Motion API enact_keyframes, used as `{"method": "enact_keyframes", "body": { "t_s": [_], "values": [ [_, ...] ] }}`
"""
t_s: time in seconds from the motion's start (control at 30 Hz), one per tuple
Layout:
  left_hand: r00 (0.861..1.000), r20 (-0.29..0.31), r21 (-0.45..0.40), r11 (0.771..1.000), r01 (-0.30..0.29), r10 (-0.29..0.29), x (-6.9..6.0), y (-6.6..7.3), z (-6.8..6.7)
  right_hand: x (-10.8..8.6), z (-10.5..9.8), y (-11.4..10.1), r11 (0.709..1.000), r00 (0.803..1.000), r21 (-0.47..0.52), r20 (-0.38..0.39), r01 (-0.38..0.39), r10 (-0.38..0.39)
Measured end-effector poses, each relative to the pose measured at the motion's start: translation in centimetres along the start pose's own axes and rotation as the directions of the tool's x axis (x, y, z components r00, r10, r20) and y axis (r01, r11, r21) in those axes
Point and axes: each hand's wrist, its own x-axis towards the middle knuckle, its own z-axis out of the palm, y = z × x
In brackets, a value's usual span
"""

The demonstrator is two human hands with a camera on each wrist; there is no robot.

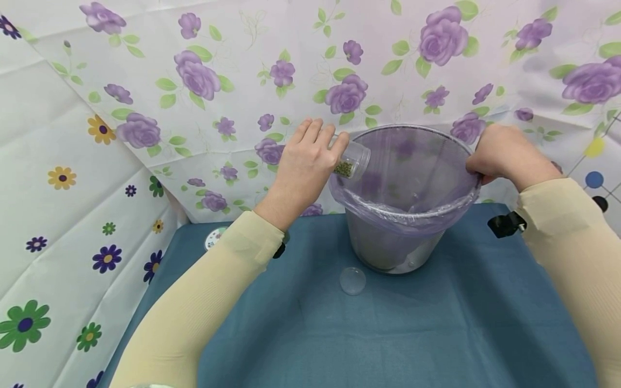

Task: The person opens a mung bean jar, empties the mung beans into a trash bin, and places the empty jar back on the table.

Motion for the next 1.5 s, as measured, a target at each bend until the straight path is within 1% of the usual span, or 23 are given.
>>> {"method": "enact_keyframes", "body": {
  "t_s": [0.33, 0.53, 0.9, 1.5],
  "values": [
    [1.0, -0.004, 0.0, 1.0, -0.006, 0.006, -0.02, -0.01, -0.04, -0.1, 0.05, 0.02, 1.0, 1.0, -0.004, -0.001, 0.012, -0.012],
    [1.0, -0.009, 0.012, 1.0, -0.015, 0.015, 0.11, 0.01, -0.04, -0.16, 0.0, -0.07, 1.0, 1.0, 0.009, 0.011, -0.002, 0.002],
    [0.999, -0.016, 0.022, 0.999, -0.037, 0.037, 0.16, 0.19, 0.16, -0.16, 0.03, -0.09, 1.0, 1.0, 0.017, 0.004, -0.012, 0.012],
    [0.998, -0.038, 0.027, 0.999, -0.045, 0.046, 0.21, 0.35, 0.19, -0.16, -0.03, -0.16, 1.0, 1.0, 0.007, 0.01, -0.01, 0.01]
  ]
}}
